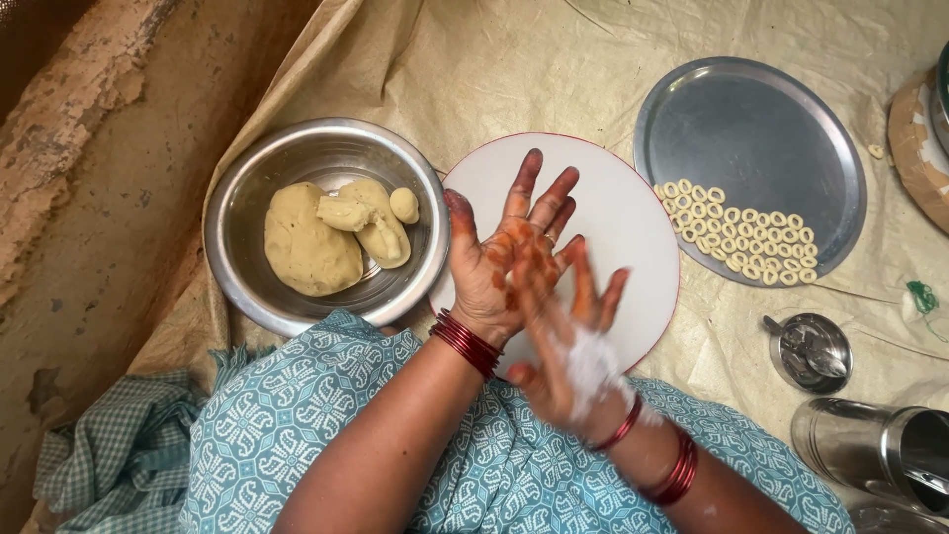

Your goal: The person takes small pieces of dough from a metal bowl, rolls them into thin strips between their palms, and then joins the ends to form small rings. The finished rings are placed onto a metal tray to the right.

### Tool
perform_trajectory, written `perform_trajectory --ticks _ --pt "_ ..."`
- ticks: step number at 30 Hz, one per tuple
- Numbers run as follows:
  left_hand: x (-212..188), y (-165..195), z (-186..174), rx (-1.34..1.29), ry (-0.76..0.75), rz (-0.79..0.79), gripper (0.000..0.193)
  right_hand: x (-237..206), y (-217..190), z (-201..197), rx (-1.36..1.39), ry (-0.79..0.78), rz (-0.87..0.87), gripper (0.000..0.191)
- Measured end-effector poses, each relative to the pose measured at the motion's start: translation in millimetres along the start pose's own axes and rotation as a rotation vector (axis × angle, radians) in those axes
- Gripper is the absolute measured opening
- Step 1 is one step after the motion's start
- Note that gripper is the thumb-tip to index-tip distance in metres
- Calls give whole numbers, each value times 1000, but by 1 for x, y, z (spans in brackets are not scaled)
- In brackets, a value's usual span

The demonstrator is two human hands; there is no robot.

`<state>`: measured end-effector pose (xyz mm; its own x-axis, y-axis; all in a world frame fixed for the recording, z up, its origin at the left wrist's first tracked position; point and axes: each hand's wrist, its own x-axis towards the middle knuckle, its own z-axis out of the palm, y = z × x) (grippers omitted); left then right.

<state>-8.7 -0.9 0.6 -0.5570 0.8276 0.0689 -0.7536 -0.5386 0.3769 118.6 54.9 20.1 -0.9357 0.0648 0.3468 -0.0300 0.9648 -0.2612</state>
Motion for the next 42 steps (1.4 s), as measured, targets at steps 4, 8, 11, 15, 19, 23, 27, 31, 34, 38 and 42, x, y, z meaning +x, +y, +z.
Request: perform_trajectory --ticks 4,8,11,15,19,23,27,31,34,38,42 --pt "-2 -4 3 -19 -40 -6 114 6 -4 -10 -114 76 37 90" --pt "-2 -4 9 74 12 -30 114 4 -15 -21 75 -55 -8 89" --pt "-5 -7 15 14 3 -57 111 7 -15 -22 25 -125 270 105" --pt "-6 -9 17 97 -57 -96 112 4 -15 -24 14 45 58 89" --pt "-3 -8 14 72 30 -74 112 4 -13 -24 27 -112 99 88" --pt "-5 -12 16 99 -15 -92 112 -1 -7 -22 -20 -14 155 82" --pt "-2 -11 13 118 37 -51 112 -12 -8 -16 21 -145 61 90" --pt "-4 -18 12 83 15 -61 111 -1 -10 -24 -5 -97 156 88" --pt "-3 -22 12 81 -43 -71 110 14 -20 -39 -63 -194 233 94" --pt "1 -17 9 181 69 -87 114 5 -38 -44 136 -117 18 81" --pt "-4 -18 13 -195 -128 -119 114 -12 -2 -19 -124 -193 163 74"
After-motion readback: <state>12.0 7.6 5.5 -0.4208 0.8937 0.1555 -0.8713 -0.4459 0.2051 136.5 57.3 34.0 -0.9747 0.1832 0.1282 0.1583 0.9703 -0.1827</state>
